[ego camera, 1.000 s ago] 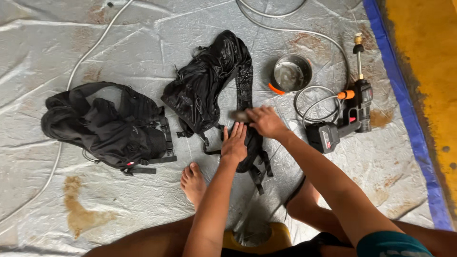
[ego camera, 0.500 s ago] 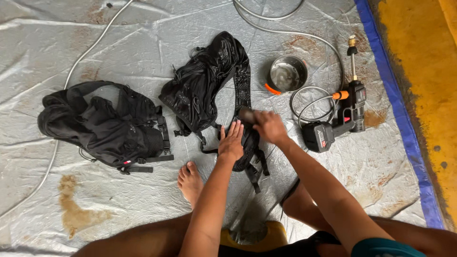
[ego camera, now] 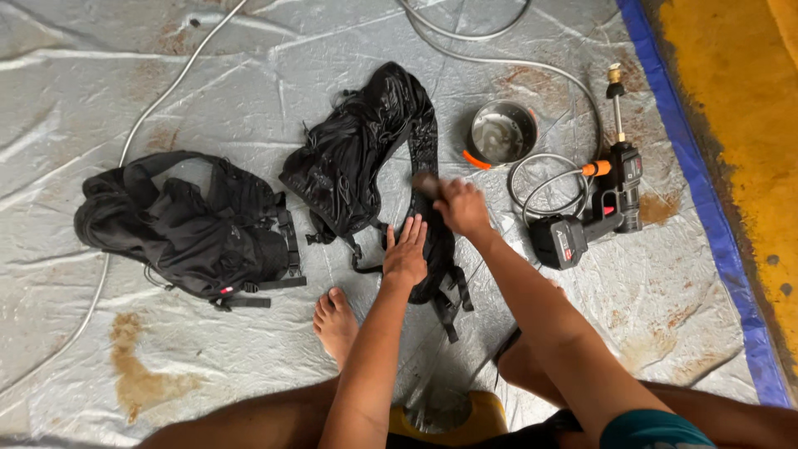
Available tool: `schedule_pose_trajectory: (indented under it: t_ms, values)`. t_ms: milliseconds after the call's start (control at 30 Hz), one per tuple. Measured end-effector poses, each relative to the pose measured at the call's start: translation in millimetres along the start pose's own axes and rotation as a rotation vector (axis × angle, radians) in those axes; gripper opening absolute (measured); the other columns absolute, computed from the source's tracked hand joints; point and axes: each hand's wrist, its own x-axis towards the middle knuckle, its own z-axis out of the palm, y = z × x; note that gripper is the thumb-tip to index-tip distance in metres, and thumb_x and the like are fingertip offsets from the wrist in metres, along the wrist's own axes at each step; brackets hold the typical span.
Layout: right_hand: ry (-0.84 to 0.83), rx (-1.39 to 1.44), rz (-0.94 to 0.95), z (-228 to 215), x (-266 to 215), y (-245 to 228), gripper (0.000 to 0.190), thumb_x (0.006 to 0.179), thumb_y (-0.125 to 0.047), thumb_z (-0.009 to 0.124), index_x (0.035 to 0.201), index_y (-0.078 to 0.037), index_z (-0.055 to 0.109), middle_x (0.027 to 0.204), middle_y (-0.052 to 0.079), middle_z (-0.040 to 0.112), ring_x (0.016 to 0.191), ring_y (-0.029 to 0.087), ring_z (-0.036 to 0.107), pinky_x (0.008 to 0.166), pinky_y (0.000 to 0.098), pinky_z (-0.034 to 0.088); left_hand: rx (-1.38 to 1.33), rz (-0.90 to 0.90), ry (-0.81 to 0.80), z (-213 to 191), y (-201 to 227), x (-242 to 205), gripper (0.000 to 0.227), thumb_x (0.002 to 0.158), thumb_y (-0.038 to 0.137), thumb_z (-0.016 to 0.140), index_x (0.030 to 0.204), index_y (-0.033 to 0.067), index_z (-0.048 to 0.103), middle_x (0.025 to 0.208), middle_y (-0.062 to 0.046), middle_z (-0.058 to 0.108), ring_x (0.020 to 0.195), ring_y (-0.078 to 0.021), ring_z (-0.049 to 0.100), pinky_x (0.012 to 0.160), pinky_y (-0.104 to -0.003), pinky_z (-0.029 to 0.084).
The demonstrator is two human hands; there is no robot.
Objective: The person cleans a black tactical backpack with a small handheld brush while it sits on a plastic-covered floor, dipping the brush into a small bowl of water and scrubbing different parts of the webbing and fabric.
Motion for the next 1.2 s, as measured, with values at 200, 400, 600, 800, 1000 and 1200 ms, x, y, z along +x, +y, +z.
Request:
schedule_pose_trajectory:
  t_ms: [200,400,600,800,1000,1200]
  values:
    - [0.064,0.015,-0.249,-26.8,-38.5,-29.8,0.068,0.102,-0.051,0.065,0.160,-0.018,0.059,0.129,0.008,0.067,0.117,0.036,0.065,0.099,0.0484,0.057,0.002,0.004,-0.004,4.5,-0.7,4.3,0.087,0.109,0.036,0.053,0.179,0.0169,0.004,0.188,0.000,-0.012,0.172,-0.0217,-0.015,0.140,-0.060,-0.012]
    - [0.083,0.041,-0.238,9.5,-38.4,-17.8,0.074,0.094,-0.048,0.076,0.155,-0.008,0.061,0.127,0.012,0.064,0.116,0.038,0.064,0.093,0.0492,0.058,0.003,-0.007,-0.001,11.2,-0.5,14.3,0.092,0.107,0.033,0.056,0.179,0.0175,-0.001,0.188,0.001,-0.013,0.172,-0.0207,-0.015,0.140,-0.060,-0.011]
    - [0.025,-0.010,-0.100,-22.0,-58.9,-19.5,0.069,0.097,-0.047,0.076,0.155,-0.011,0.063,0.129,0.014,0.067,0.119,0.039,0.064,0.098,0.0496,0.056,-0.009,-0.003,0.003,-3.3,2.8,-0.6,0.090,0.108,0.031,0.054,0.180,0.0166,0.001,0.188,-0.001,-0.015,0.173,-0.0219,-0.014,0.140,-0.060,-0.008]
    - [-0.033,0.119,0.079,-10.4,-77.3,8.3,0.072,0.092,-0.058,0.077,0.147,-0.013,0.068,0.124,0.011,0.068,0.111,0.038,0.070,0.093,0.0491,0.060,0.000,0.003,0.005,-9.5,3.6,-7.3,0.091,0.109,0.033,0.054,0.180,0.0169,0.000,0.188,0.000,-0.015,0.173,-0.0222,-0.013,0.140,-0.060,-0.006]
    - [0.273,0.543,0.358,-66.4,-50.5,6.4,0.055,0.087,-0.044,0.089,0.131,-0.014,0.077,0.125,0.014,0.067,0.116,0.044,0.071,0.100,0.0536,0.060,-0.011,0.043,0.015,-17.0,-0.9,-15.9,0.101,0.099,0.041,0.059,0.180,0.0164,0.003,0.188,-0.001,-0.013,0.173,-0.0212,-0.011,0.141,-0.058,0.000]
    - [0.270,0.131,0.439,-78.3,29.5,88.0,0.064,0.089,-0.064,0.080,0.132,-0.015,0.076,0.125,0.004,0.061,0.122,0.030,0.064,0.103,0.0469,0.049,0.009,0.034,0.021,-9.7,-1.1,-9.1,0.102,0.099,0.040,0.058,0.181,0.0171,0.001,0.188,-0.002,-0.013,0.173,-0.0218,-0.011,0.140,-0.058,0.000]
